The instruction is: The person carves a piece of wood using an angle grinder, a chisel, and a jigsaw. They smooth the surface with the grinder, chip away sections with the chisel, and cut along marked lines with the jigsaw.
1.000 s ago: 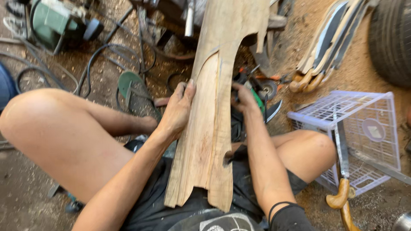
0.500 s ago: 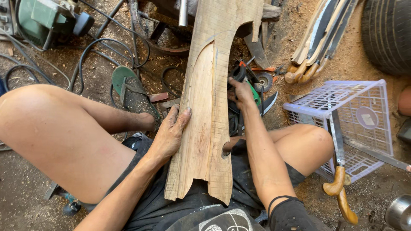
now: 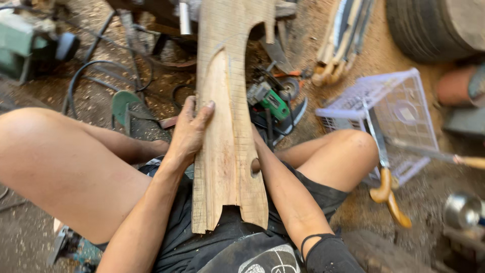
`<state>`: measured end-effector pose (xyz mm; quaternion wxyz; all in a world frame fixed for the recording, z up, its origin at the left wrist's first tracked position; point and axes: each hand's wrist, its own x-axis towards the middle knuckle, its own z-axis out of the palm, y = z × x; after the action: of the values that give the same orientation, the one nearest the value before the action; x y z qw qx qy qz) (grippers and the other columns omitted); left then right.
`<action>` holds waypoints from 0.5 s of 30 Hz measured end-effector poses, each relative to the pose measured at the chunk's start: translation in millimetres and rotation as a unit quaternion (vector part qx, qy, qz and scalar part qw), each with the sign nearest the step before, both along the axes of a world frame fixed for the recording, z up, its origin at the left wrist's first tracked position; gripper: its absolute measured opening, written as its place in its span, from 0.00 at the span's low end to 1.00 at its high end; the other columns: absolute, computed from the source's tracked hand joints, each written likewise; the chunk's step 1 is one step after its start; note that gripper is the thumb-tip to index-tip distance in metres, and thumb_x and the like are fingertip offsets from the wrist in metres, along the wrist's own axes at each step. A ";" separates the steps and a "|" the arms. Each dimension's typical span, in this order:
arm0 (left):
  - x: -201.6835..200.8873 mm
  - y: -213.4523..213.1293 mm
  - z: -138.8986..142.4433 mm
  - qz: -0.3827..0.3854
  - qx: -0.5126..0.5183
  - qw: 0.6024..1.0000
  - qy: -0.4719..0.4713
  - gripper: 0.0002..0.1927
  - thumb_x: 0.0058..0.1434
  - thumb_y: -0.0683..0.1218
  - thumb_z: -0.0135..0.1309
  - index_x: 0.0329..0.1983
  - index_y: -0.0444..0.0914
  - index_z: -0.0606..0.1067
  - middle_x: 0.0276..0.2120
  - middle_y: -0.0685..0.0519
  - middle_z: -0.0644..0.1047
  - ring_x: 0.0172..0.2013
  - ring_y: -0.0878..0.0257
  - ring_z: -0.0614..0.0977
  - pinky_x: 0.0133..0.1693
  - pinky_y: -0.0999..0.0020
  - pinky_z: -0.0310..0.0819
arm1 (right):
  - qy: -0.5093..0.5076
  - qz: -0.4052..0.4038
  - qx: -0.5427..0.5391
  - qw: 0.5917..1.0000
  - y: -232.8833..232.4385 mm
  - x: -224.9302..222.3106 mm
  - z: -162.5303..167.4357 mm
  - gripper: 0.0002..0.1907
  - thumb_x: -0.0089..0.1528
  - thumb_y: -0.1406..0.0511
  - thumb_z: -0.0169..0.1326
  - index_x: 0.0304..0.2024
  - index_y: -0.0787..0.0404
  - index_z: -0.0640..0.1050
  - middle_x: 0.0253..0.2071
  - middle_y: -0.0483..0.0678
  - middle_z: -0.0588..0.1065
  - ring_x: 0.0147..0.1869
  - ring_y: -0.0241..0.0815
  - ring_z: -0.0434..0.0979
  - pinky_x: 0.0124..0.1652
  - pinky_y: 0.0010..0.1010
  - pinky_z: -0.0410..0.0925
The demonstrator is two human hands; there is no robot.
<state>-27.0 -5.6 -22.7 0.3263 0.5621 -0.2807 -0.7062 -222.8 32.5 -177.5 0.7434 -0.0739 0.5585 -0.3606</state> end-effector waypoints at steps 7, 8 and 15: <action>0.2 6.7 -9.7 -0.003 -0.093 0.995 -0.020 0.37 0.69 0.52 0.53 0.72 0.25 0.57 0.58 0.28 0.77 0.50 0.53 0.82 0.50 0.64 0.79 | 0.117 0.086 -0.036 0.989 51.6 -18.9 -23.5 0.24 0.66 0.57 0.52 0.58 0.67 0.76 0.52 0.55 0.79 0.51 0.46 0.80 0.47 0.36 0.73; 0.0 6.8 -9.2 0.000 -0.087 0.996 -0.024 0.38 0.69 0.51 0.53 0.72 0.25 0.54 0.58 0.29 0.74 0.51 0.53 0.82 0.50 0.64 0.79 | 0.139 0.103 -0.041 0.984 58.6 -21.3 -28.8 0.24 0.65 0.57 0.53 0.58 0.67 0.76 0.52 0.55 0.79 0.51 0.47 0.80 0.47 0.37 0.73; -0.6 14.1 -5.3 -0.015 -0.050 0.998 -0.020 0.40 0.66 0.52 0.52 0.73 0.26 0.53 0.59 0.26 0.73 0.50 0.49 0.83 0.51 0.62 0.80 | 0.395 0.280 -0.082 0.871 78.1 -24.2 -36.4 0.26 0.61 0.54 0.57 0.52 0.68 0.78 0.49 0.60 0.79 0.52 0.54 0.80 0.48 0.41 0.72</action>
<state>-27.6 8.6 -28.0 0.3380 0.5550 -0.3308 -0.6843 -247.0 110.6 -213.9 0.5221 -0.4240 0.7299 -0.1221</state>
